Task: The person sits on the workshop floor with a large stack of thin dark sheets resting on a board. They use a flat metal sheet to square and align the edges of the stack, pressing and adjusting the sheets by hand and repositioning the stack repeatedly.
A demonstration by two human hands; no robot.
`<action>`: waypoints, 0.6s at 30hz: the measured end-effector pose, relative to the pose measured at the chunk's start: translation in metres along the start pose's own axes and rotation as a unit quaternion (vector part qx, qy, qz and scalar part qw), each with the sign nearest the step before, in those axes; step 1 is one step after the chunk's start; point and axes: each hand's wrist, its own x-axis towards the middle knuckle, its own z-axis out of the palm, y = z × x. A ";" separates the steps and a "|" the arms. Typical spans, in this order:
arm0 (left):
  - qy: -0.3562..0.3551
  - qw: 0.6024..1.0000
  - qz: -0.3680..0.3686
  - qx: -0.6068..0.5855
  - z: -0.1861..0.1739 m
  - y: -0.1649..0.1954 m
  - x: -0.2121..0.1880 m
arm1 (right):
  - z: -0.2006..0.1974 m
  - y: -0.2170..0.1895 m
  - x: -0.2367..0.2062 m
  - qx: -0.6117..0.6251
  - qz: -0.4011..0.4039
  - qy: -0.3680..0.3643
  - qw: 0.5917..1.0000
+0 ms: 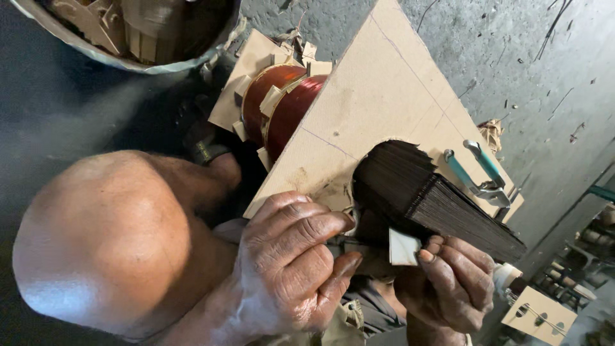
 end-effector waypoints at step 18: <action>0.004 0.999 -0.023 0.036 0.000 0.010 -0.003 | -0.007 -0.022 0.014 -0.007 0.088 -0.028 0.996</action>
